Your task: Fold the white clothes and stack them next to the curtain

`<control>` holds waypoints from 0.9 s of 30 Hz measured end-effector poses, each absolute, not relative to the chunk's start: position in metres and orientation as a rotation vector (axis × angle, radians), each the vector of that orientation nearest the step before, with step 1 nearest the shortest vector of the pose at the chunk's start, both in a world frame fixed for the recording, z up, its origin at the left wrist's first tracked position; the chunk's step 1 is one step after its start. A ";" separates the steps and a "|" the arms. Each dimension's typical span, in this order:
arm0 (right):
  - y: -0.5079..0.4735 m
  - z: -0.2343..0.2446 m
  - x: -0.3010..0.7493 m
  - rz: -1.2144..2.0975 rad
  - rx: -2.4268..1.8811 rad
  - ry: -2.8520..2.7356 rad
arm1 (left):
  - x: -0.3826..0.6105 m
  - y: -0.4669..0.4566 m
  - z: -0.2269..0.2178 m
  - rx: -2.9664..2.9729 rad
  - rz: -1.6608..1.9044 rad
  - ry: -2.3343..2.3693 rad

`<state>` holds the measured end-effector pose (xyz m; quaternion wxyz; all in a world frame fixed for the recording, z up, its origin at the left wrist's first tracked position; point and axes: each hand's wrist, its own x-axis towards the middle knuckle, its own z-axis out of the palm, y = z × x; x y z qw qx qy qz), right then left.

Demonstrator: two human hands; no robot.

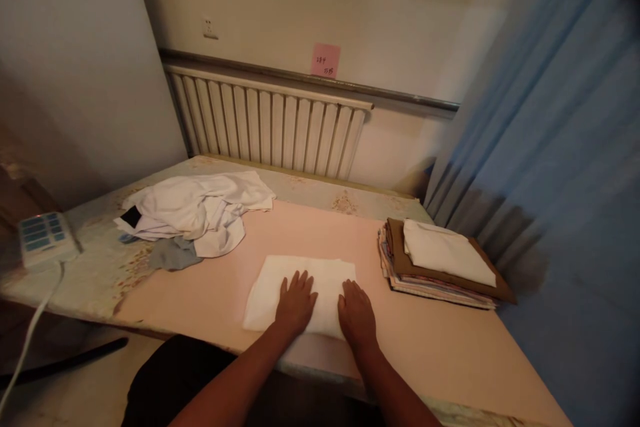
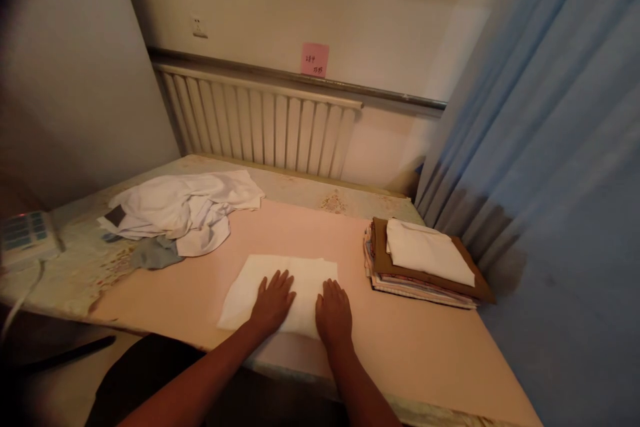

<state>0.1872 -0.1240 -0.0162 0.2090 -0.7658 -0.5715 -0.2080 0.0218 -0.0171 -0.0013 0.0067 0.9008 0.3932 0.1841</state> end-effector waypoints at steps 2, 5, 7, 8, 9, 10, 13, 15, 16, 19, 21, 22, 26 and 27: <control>-0.124 -0.017 0.187 -0.576 -2.130 -1.583 | 0.025 -0.023 -0.005 2.856 0.592 1.136; -0.124 -0.017 0.187 -0.564 -2.143 -1.573 | 0.022 -0.025 -0.007 2.879 0.615 1.098; -0.124 -0.017 0.187 -0.558 -2.146 -1.571 | 0.019 -0.024 -0.005 2.886 0.611 1.088; -0.124 -0.017 0.187 -0.558 -2.144 -1.574 | 0.017 -0.023 -0.004 2.889 0.607 1.081; -0.124 -0.016 0.187 -0.562 -2.139 -1.578 | 0.016 -0.023 -0.003 2.892 0.605 1.073; -0.124 -0.016 0.187 -0.569 -2.135 -1.582 | 0.014 -0.023 -0.001 2.896 0.604 1.061; -0.124 -0.016 0.187 -0.585 -2.121 -1.586 | 0.009 -0.024 0.003 2.906 0.629 1.027; -0.124 -0.017 0.187 -0.588 -2.114 -1.580 | 0.004 -0.024 0.005 2.913 0.650 1.003; -0.124 -0.017 0.187 -0.590 -2.112 -1.577 | 0.002 -0.023 0.006 2.916 0.654 0.992; -0.124 -0.018 0.188 -0.591 -2.118 -1.577 | -0.005 -0.020 0.006 2.927 0.643 0.972; -0.124 -0.018 0.188 -0.587 -2.128 -1.591 | -0.011 -0.016 0.004 2.934 0.635 0.979; -0.124 -0.018 0.188 -0.587 -2.131 -1.596 | -0.013 -0.014 0.003 2.938 0.630 0.984; -0.124 -0.018 0.188 -0.598 -2.121 -1.592 | -0.025 -0.005 0.000 2.950 0.600 1.011; -0.124 -0.018 0.188 -0.600 -2.120 -1.589 | -0.027 -0.003 0.000 2.951 0.592 1.018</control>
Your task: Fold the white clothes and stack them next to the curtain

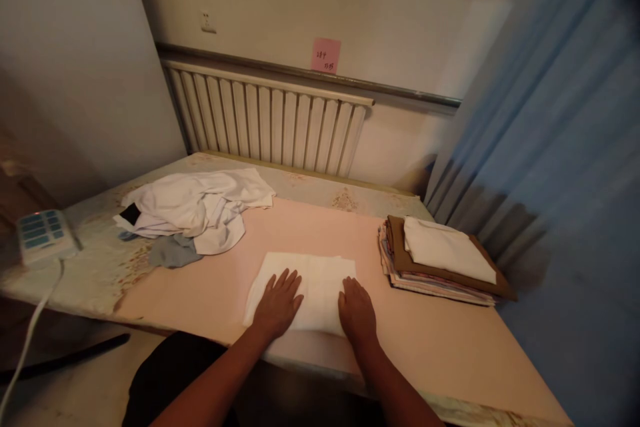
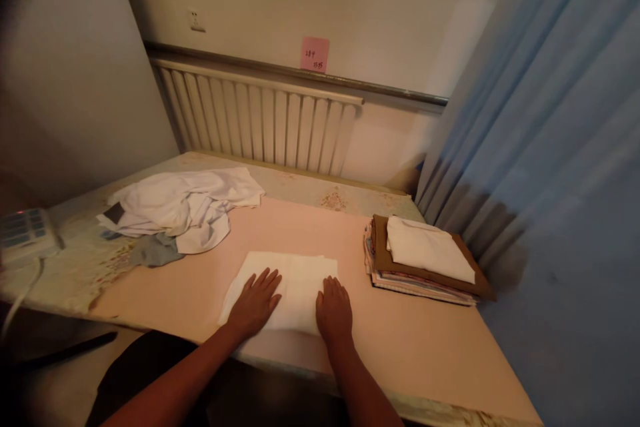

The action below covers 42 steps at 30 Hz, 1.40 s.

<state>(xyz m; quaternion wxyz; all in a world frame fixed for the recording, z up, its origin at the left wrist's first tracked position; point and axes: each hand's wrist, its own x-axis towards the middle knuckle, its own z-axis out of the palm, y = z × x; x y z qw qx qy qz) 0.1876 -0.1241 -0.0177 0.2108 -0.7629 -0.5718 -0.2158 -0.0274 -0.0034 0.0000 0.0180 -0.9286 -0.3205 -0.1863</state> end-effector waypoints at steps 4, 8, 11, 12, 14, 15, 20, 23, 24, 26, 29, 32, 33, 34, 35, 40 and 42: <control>-0.124 -0.017 0.188 -0.589 -2.134 -1.604 | -0.035 0.002 0.001 -2.865 -0.555 -1.030; -0.124 -0.018 0.189 -0.592 -2.138 -1.605 | -0.038 0.004 0.002 -2.850 -0.540 -1.053; -0.124 -0.018 0.188 -0.590 -2.135 -1.604 | -0.039 0.007 0.003 -2.849 -0.520 -1.081; -0.124 -0.019 0.188 -0.586 -2.138 -1.603 | -0.040 0.008 0.003 -2.850 -0.507 -1.097; -0.124 -0.019 0.188 -0.581 -2.145 -1.596 | -0.042 0.011 0.004 -2.852 -0.478 -1.129; -0.124 -0.019 0.188 -0.580 -2.145 -1.595 | -0.044 0.013 0.004 -2.853 -0.464 -1.144; -0.123 -0.021 0.190 -0.600 -2.122 -1.613 | -0.057 0.023 0.003 -2.830 -0.407 -1.254; -0.124 -0.023 0.191 -0.607 -2.111 -1.607 | -0.065 0.028 0.000 -2.791 -0.404 -1.336; -0.124 -0.024 0.191 -0.606 -2.108 -1.606 | -0.067 0.029 -0.001 -2.775 -0.412 -1.357; -0.123 -0.024 0.191 -0.601 -2.107 -1.605 | -0.069 0.030 -0.002 -2.749 -0.433 -1.382; -0.123 -0.024 0.192 -0.592 -2.106 -1.599 | -0.069 0.029 -0.004 -2.728 -0.467 -1.386; -0.123 -0.024 0.191 -0.581 -2.105 -1.600 | -0.068 0.028 -0.004 -2.717 -0.499 -1.382; -0.123 -0.024 0.191 -0.576 -2.108 -1.600 | -0.068 0.028 -0.004 -2.715 -0.510 -1.382; -0.123 -0.025 0.191 -0.569 -2.112 -1.599 | -0.068 0.027 -0.004 -2.714 -0.520 -1.384; -0.123 -0.026 0.192 -0.559 -2.116 -1.598 | -0.068 0.027 -0.004 -2.712 -0.529 -1.386; -0.122 -0.026 0.194 -0.520 -2.137 -1.588 | -0.068 0.026 -0.004 -2.710 -0.533 -1.402; -0.119 -0.019 0.192 -0.527 -2.158 -1.575 | -0.068 0.027 -0.004 -2.710 -0.533 -1.403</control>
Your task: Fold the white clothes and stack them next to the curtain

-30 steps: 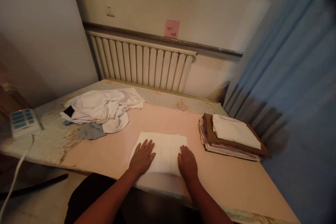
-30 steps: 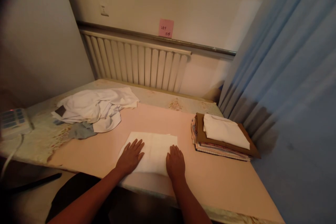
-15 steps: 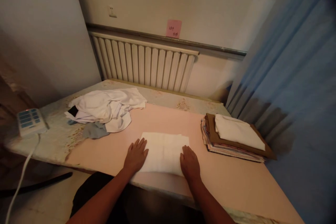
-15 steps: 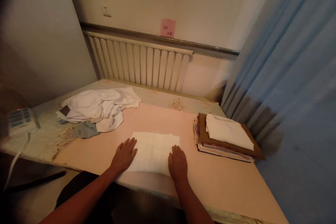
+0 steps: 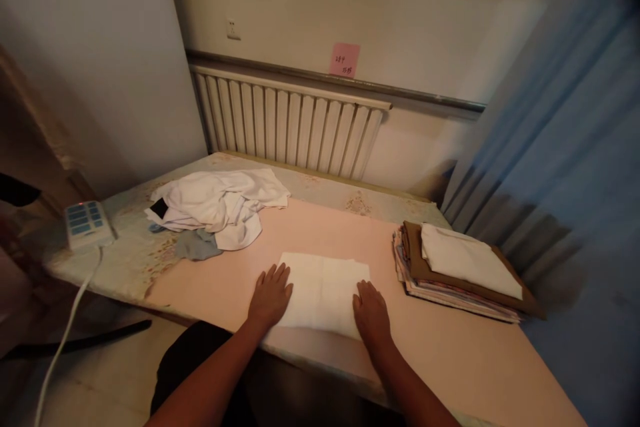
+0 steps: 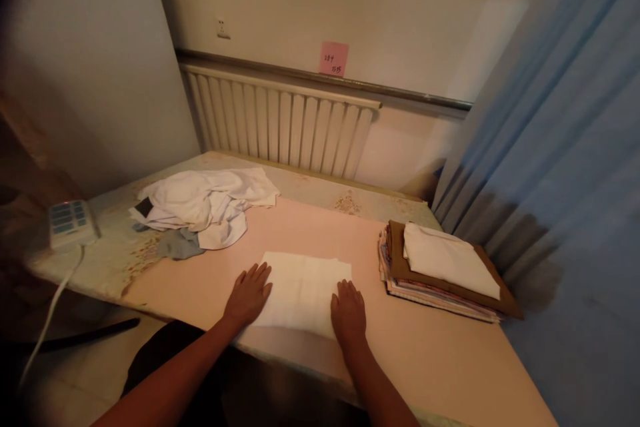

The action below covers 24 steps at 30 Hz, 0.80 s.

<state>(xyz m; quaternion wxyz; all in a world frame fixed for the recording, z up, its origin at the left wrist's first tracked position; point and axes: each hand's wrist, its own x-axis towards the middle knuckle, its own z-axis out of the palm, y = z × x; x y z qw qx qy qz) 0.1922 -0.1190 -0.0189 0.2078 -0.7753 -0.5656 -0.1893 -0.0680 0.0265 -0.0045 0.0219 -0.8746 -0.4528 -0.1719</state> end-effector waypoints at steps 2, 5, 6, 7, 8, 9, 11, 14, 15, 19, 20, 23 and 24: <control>-0.113 -0.008 0.184 -0.543 -2.145 -1.588 | -0.068 0.027 -0.005 -2.707 -0.552 -1.392; -0.099 0.008 0.159 -0.541 -2.025 -1.678 | -0.068 0.026 -0.006 -2.694 -0.605 -1.375; -0.094 0.011 0.149 -0.529 -1.975 -1.709 | -0.069 0.026 -0.006 -2.690 -0.621 -1.369; -0.089 0.012 0.138 -0.514 -1.930 -1.735 | -0.069 0.026 -0.006 -2.686 -0.634 -1.365; -0.085 0.012 0.127 -0.495 -1.895 -1.758 | -0.069 0.026 -0.006 -2.683 -0.641 -1.360; -0.081 0.011 0.117 -0.474 -1.869 -1.783 | -0.069 0.025 -0.006 -2.680 -0.644 -1.356; -0.077 0.006 0.102 -0.426 -1.831 -1.849 | -0.070 0.025 -0.006 -2.677 -0.639 -1.346; -0.077 -0.002 0.091 -0.375 -1.776 -1.960 | -0.070 0.025 -0.006 -2.677 -0.634 -1.334; -0.078 -0.004 0.091 -0.368 -1.762 -1.985 | -0.070 0.025 -0.005 -2.678 -0.634 -1.333; -0.083 -0.002 0.093 -0.368 -1.763 -2.013 | -0.070 0.025 -0.004 -2.687 -0.619 -1.347; -0.084 0.000 0.094 -0.368 -1.773 -2.014 | -0.071 0.025 -0.003 -2.693 -0.610 -1.353; -0.089 0.004 0.095 -0.383 -1.813 -1.994 | -0.071 0.024 -0.002 -2.709 -0.589 -1.374; -0.091 0.004 0.096 -0.390 -1.826 -1.981 | -0.071 0.024 -0.002 -2.715 -0.590 -1.377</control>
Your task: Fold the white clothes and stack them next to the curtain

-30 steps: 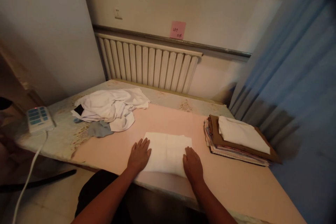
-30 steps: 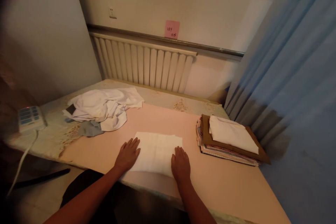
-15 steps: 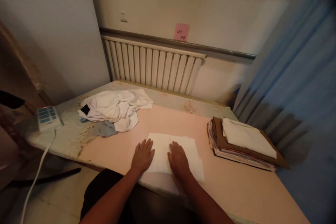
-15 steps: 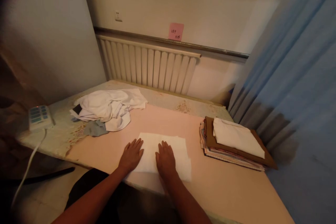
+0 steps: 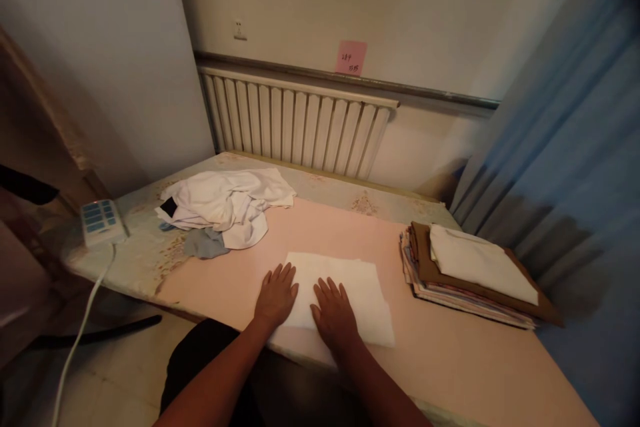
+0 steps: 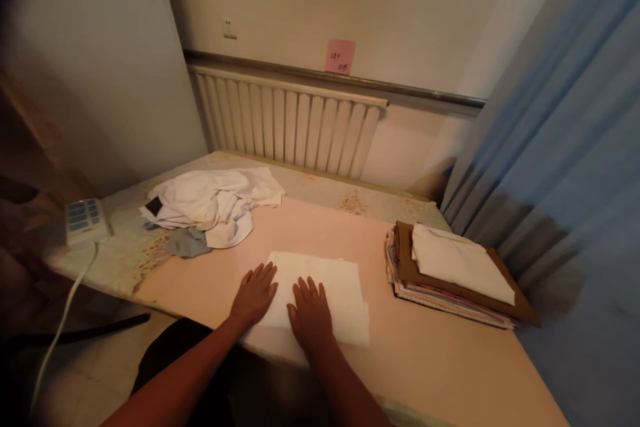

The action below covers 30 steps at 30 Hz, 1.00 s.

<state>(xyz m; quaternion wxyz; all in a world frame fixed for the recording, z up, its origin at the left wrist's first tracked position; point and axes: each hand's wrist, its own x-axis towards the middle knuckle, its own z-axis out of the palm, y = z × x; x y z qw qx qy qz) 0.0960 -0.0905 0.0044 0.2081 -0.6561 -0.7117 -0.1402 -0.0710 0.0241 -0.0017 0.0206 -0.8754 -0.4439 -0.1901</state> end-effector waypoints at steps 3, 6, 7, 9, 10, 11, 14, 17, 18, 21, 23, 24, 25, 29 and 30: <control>-0.097 0.004 0.101 -0.399 -1.853 -1.948 | -0.071 0.024 -0.002 -2.717 -0.601 -1.383; -0.103 0.002 0.110 -0.380 -1.882 -1.921 | -0.070 0.024 -0.002 -2.716 -0.583 -1.397; -0.106 0.001 0.114 -0.375 -1.896 -1.906 | -0.070 0.024 -0.002 -2.717 -0.572 -1.402; -0.110 0.000 0.121 -0.376 -1.928 -1.871 | -0.070 0.023 -0.001 -2.722 -0.553 -1.407; -0.112 -0.001 0.125 -0.379 -1.940 -1.858 | -0.069 0.023 -0.001 -2.721 -0.549 -1.410; -0.114 -0.002 0.128 -0.384 -1.948 -1.849 | -0.069 0.023 -0.001 -2.719 -0.545 -1.412; -0.117 -0.004 0.135 -0.392 -1.965 -1.844 | -0.069 0.024 0.000 -2.717 -0.534 -1.408; -0.120 -0.006 0.141 -0.409 -1.987 -1.845 | -0.069 0.024 0.000 -2.721 -0.527 -1.403; -0.121 -0.007 0.142 -0.421 -1.993 -1.845 | -0.069 0.024 0.000 -2.721 -0.526 -1.405; -0.124 -0.008 0.148 -0.459 -2.004 -1.845 | -0.069 0.024 0.000 -2.717 -0.526 -1.412; -0.126 -0.009 0.152 -0.470 -2.018 -1.836 | -0.069 0.024 0.000 -2.715 -0.531 -1.411; -0.127 -0.009 0.154 -0.472 -2.032 -1.826 | -0.069 0.024 0.000 -2.717 -0.535 -1.410; -0.128 -0.010 0.156 -0.474 -2.048 -1.810 | -0.069 0.024 0.000 -2.719 -0.538 -1.409; -0.132 -0.015 0.162 -0.497 -2.122 -1.708 | -0.069 0.024 -0.001 -2.727 -0.547 -1.417; -0.133 -0.017 0.164 -0.507 -2.140 -1.675 | -0.068 0.025 -0.001 -2.727 -0.549 -1.418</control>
